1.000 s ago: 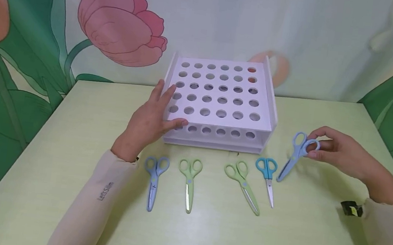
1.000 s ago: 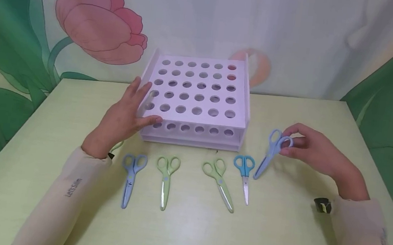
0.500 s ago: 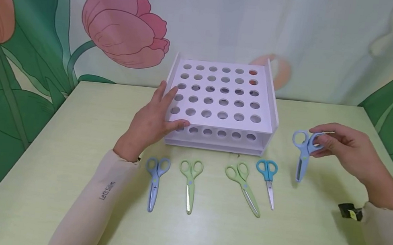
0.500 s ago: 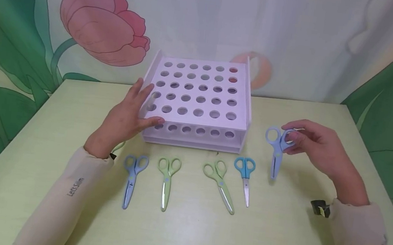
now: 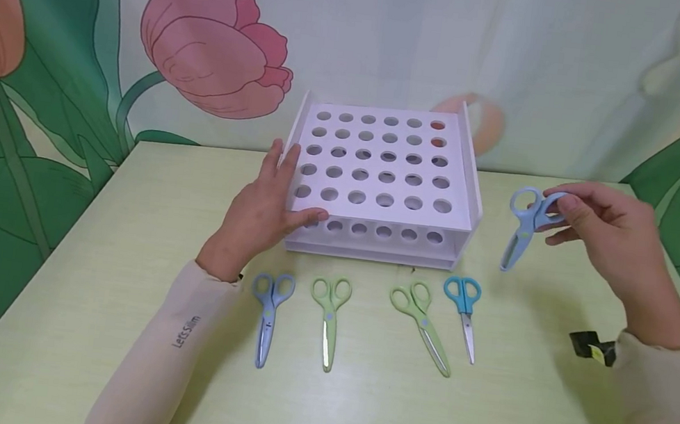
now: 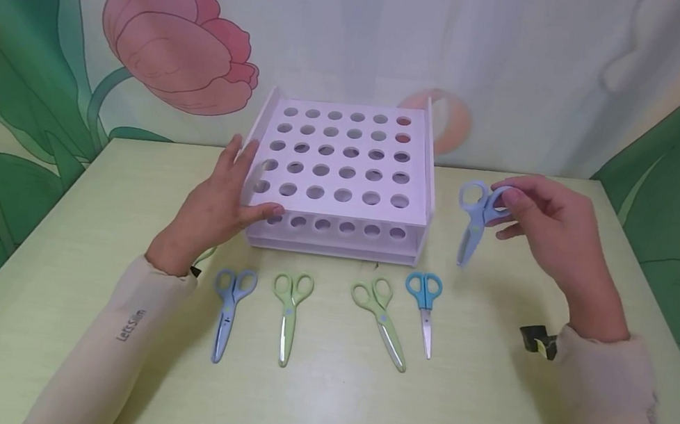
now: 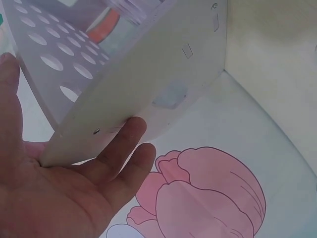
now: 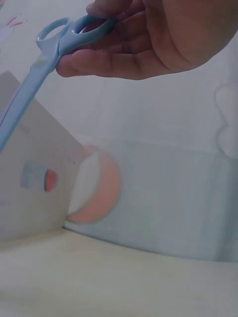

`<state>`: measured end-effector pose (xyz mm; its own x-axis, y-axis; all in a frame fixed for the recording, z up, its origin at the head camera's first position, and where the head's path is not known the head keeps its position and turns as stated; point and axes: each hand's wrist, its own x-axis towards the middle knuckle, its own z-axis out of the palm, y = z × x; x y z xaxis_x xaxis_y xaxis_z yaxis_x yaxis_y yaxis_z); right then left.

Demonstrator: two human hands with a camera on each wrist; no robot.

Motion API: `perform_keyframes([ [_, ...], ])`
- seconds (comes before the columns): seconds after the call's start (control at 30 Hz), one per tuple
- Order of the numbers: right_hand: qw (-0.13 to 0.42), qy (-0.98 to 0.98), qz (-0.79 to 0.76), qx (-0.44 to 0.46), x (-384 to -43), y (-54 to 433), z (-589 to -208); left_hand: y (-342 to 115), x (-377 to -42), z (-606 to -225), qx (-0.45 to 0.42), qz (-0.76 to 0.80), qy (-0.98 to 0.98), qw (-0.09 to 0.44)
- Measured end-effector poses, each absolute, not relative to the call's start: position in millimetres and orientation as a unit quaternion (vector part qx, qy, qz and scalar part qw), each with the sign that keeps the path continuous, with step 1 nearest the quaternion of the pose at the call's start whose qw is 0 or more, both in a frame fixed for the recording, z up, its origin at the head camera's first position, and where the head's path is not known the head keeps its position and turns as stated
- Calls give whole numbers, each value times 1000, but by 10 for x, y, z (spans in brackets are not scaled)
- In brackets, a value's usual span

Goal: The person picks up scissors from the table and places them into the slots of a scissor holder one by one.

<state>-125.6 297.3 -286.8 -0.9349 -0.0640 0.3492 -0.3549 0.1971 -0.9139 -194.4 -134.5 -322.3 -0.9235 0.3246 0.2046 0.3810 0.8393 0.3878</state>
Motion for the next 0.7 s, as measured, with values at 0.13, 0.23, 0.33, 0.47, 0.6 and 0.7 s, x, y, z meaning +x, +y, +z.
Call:
perform_keyframes([
  [0.13, 137, -698, 684, 162, -1275, 2864, -2768, -1337, -1945, -3220, -176, -221, -958, 56],
  [0.23, 157, -660, 714, 172, -1295, 2763, -2683, -1326, -1945, -3217, -170, -224, -958, 49],
  [0.33, 175, -614, 750, 171, -1304, 2655, -2596, -1320, -1942, -3213, -168, -228, -958, 47],
  [0.47, 201, -553, 788, 181, -1319, 2490, -2498, -1328, -1943, -3224, -168, -232, -957, 51],
  [0.6, 226, -557, 778, 183, -1328, 2334, -2472, -1335, -1949, -3231, -168, -229, -957, 53],
  [0.7, 223, -571, 770, 175, -1349, 2264, -2514, -1336, -1946, -3223, -167, -229, -957, 54],
])
